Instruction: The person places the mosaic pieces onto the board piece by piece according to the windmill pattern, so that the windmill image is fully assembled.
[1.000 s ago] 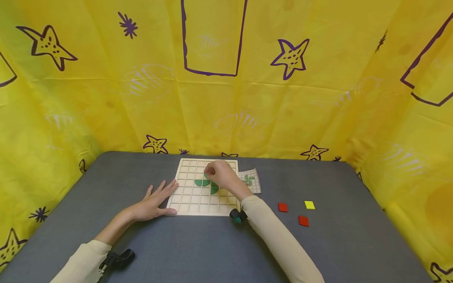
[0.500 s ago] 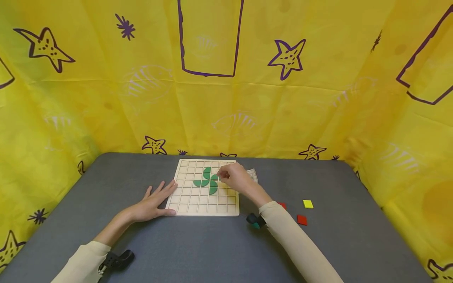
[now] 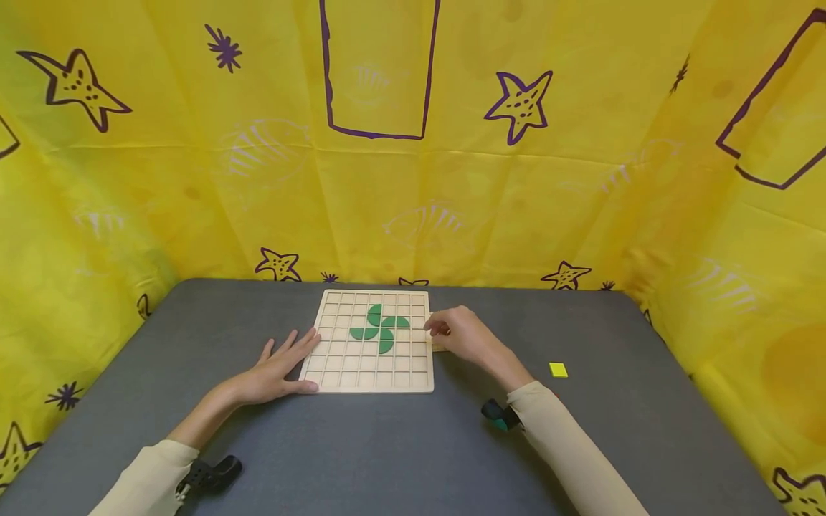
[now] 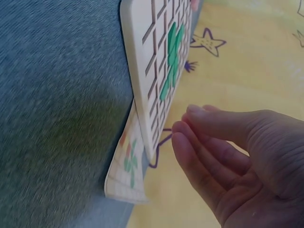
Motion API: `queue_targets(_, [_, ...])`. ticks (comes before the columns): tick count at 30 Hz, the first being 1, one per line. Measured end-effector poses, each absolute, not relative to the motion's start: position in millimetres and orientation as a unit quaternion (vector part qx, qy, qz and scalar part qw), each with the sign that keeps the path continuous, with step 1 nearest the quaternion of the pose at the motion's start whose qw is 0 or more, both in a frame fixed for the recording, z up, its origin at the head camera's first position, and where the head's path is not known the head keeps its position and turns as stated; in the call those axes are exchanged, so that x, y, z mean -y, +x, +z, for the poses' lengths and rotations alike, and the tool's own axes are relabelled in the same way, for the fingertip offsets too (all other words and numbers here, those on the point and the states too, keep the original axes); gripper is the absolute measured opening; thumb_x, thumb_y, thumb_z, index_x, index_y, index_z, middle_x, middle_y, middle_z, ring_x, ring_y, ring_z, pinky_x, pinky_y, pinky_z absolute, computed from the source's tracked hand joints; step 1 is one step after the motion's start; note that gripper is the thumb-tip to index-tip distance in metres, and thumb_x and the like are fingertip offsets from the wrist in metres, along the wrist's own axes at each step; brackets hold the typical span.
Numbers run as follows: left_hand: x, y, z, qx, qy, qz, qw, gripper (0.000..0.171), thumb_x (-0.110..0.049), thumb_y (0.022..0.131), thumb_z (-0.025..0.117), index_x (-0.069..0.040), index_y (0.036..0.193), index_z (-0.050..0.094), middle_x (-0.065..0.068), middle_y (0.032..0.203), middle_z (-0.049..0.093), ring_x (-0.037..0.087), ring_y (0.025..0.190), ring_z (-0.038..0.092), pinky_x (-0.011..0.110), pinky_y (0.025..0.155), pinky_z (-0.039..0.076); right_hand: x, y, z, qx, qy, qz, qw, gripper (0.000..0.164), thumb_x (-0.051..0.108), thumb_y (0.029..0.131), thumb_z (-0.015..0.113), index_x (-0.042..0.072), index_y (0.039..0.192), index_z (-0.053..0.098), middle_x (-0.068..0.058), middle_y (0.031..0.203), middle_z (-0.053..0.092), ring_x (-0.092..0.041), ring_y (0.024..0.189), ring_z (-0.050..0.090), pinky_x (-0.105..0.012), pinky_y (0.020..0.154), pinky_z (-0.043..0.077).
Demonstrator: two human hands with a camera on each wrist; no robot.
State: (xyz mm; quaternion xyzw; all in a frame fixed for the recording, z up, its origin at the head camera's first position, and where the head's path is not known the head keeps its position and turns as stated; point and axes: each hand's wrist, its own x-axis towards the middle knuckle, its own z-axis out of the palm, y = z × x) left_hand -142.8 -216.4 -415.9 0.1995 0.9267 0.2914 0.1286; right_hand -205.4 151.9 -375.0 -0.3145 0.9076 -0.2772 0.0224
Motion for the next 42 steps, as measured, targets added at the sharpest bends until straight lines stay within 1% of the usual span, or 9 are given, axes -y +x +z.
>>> queue_targets(7, [216, -143, -416, -0.927, 0.196, 0.291, 0.130, 0.093, -0.045, 0.089, 0.069, -0.004, 0.156, 0.020, 0.018, 0.163, 0.009, 0.048, 0.146, -0.004, 0.068, 0.107, -0.014, -171, -202, -378, -0.908, -0.318, -0.273, 0.016, 0.018, 0.000, 0.084, 0.074, 0.001, 0.102, 0.073, -0.005, 0.089, 0.072, -0.014, 0.079, 0.065, -0.036, 0.074, 0.056])
queue_targets(13, [217, -143, -416, -0.928, 0.197, 0.289, 0.127, 0.094, -0.045, 0.088, 0.069, -0.004, 0.156, 0.019, 0.019, 0.163, 0.009, 0.048, 0.146, -0.003, 0.068, 0.107, -0.014, -193, -201, -380, -0.921, -0.292, -0.256, 0.029, 0.019, 0.003, 0.085, 0.075, 0.002, 0.104, 0.074, -0.004, 0.092, 0.073, -0.015, 0.081, 0.067, -0.036, 0.076, 0.057])
queue_targets(17, [217, -142, -413, -0.928, 0.198, 0.290, 0.124, 0.093, -0.043, 0.089, 0.070, -0.002, 0.156, 0.020, 0.020, 0.162, 0.010, 0.050, 0.145, -0.003, 0.068, 0.106, -0.014, -209, -198, -379, -0.924, -0.283, -0.254, 0.032, 0.020, 0.000, 0.084, 0.075, 0.000, 0.103, 0.073, -0.007, 0.093, 0.073, -0.019, 0.083, 0.067, -0.038, 0.077, 0.056])
queue_targets(20, [217, -142, -412, -0.927, 0.200, 0.290, 0.126, 0.093, -0.043, 0.089, 0.069, -0.001, 0.155, 0.020, 0.021, 0.162, 0.010, 0.050, 0.145, -0.003, 0.068, 0.106, -0.013, -221, -193, -381, -0.926, -0.281, -0.251, 0.033, 0.021, -0.001, 0.083, 0.075, -0.001, 0.103, 0.073, -0.009, 0.096, 0.073, -0.021, 0.084, 0.068, -0.039, 0.076, 0.056])
queue_targets(26, [216, -143, -414, -0.926, 0.201, 0.292, 0.131, 0.093, -0.044, 0.089, 0.069, -0.002, 0.156, 0.020, 0.020, 0.162, 0.010, 0.050, 0.145, -0.004, 0.068, 0.106, -0.014, -241, -182, -382, -0.931, -0.267, -0.246, 0.035, 0.022, -0.001, 0.081, 0.077, 0.001, 0.102, 0.073, -0.008, 0.097, 0.072, -0.022, 0.085, 0.068, -0.040, 0.076, 0.056])
queue_targets(33, [216, -143, -415, -0.927, 0.201, 0.288, 0.131, 0.093, -0.045, 0.088, 0.069, -0.002, 0.156, 0.020, 0.020, 0.162, 0.010, 0.050, 0.145, -0.003, 0.068, 0.106, -0.013, -262, -169, -386, -0.930, -0.267, -0.244, 0.063, 0.027, 0.002, 0.079, 0.079, 0.000, 0.104, 0.072, -0.009, 0.100, 0.073, -0.026, 0.089, 0.069, -0.040, 0.077, 0.056])
queue_targets(37, [216, -143, -414, -0.927, 0.200, 0.291, 0.131, 0.094, -0.045, 0.088, 0.069, -0.002, 0.156, 0.020, 0.020, 0.162, 0.010, 0.050, 0.145, -0.003, 0.068, 0.106, -0.013, -272, -167, -390, -0.928, -0.277, -0.246, 0.051, 0.027, 0.001, 0.078, 0.080, -0.001, 0.103, 0.072, -0.010, 0.100, 0.072, -0.028, 0.089, 0.069, -0.040, 0.077, 0.056])
queue_targets(42, [216, -144, -415, -0.928, 0.197, 0.287, 0.131, 0.094, -0.045, 0.088, 0.069, -0.003, 0.156, 0.019, 0.019, 0.162, 0.010, 0.050, 0.145, -0.004, 0.068, 0.106, -0.014, -277, -164, -393, -0.927, -0.274, -0.254, 0.041, 0.028, 0.005, 0.076, 0.082, 0.001, 0.102, 0.072, -0.006, 0.096, 0.072, -0.022, 0.084, 0.069, -0.035, 0.074, 0.057])
